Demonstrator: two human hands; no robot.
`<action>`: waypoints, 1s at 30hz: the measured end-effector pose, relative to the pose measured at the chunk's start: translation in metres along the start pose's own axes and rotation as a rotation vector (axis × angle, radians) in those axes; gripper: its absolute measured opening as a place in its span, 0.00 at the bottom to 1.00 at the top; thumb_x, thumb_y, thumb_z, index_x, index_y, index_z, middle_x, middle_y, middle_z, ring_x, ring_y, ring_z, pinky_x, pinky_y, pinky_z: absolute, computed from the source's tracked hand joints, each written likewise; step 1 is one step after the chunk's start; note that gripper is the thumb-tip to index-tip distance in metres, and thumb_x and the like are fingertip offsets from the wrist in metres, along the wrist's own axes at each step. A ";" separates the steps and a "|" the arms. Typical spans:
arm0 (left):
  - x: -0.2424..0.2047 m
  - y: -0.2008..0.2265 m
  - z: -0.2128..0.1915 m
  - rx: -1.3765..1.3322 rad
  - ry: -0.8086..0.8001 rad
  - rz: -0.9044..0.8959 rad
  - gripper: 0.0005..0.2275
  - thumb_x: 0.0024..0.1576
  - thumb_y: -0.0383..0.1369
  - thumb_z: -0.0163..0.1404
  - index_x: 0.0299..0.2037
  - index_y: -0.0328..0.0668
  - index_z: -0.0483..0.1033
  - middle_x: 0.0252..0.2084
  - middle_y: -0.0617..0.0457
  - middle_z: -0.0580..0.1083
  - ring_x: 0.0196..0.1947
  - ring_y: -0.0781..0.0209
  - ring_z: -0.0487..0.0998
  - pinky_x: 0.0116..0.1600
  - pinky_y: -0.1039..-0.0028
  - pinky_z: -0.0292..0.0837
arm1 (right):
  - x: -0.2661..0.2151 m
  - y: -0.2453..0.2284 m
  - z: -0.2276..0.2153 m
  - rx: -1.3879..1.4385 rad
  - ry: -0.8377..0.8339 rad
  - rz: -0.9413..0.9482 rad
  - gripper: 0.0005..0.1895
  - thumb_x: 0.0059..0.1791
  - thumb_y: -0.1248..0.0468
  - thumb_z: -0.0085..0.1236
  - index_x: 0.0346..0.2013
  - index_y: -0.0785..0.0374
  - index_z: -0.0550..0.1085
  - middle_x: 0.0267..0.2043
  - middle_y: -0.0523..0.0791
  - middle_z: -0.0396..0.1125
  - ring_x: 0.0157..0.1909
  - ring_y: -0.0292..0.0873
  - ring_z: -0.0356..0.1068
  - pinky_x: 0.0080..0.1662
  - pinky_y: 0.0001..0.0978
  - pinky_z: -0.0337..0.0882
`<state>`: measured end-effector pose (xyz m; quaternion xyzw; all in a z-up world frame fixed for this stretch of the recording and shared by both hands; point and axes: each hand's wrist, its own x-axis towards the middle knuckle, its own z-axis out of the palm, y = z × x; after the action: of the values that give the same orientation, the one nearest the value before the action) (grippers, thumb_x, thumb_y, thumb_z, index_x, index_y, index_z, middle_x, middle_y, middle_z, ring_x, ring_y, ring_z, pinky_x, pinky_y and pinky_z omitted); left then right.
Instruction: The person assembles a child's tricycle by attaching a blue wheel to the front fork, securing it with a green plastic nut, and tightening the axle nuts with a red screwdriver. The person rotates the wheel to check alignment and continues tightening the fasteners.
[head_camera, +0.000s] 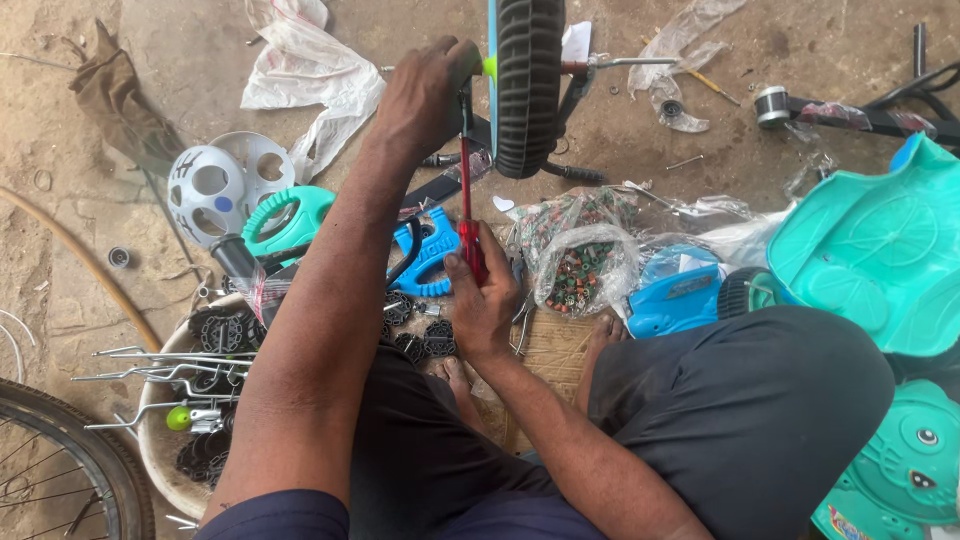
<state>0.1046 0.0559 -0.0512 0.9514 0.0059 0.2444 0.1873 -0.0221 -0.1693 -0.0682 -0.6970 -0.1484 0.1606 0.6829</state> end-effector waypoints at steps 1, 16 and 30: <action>0.001 0.000 -0.002 -0.034 0.007 -0.002 0.10 0.53 0.18 0.55 0.42 0.38 0.74 0.39 0.42 0.76 0.39 0.38 0.79 0.42 0.53 0.71 | 0.001 0.002 0.000 -0.060 0.015 -0.086 0.30 0.57 0.52 0.57 0.67 0.70 0.65 0.47 0.46 0.67 0.44 0.33 0.68 0.45 0.25 0.73; 0.005 0.004 -0.004 -0.118 0.022 -0.061 0.07 0.53 0.18 0.54 0.40 0.35 0.76 0.38 0.39 0.76 0.39 0.34 0.79 0.41 0.51 0.71 | 0.023 -0.002 -0.014 1.562 -0.384 0.691 0.27 0.52 0.45 0.59 0.55 0.64 0.70 0.29 0.44 0.66 0.23 0.34 0.62 0.22 0.20 0.58; 0.009 0.003 -0.007 -0.174 0.049 -0.041 0.06 0.52 0.18 0.54 0.36 0.36 0.77 0.36 0.40 0.75 0.36 0.38 0.78 0.39 0.55 0.71 | 0.026 0.009 -0.017 1.436 -0.322 0.704 0.24 0.53 0.46 0.59 0.54 0.60 0.72 0.28 0.43 0.69 0.21 0.34 0.63 0.23 0.26 0.60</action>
<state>0.1094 0.0567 -0.0403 0.9248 0.0086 0.2635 0.2742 0.0084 -0.1735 -0.0773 -0.0636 0.1223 0.5200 0.8430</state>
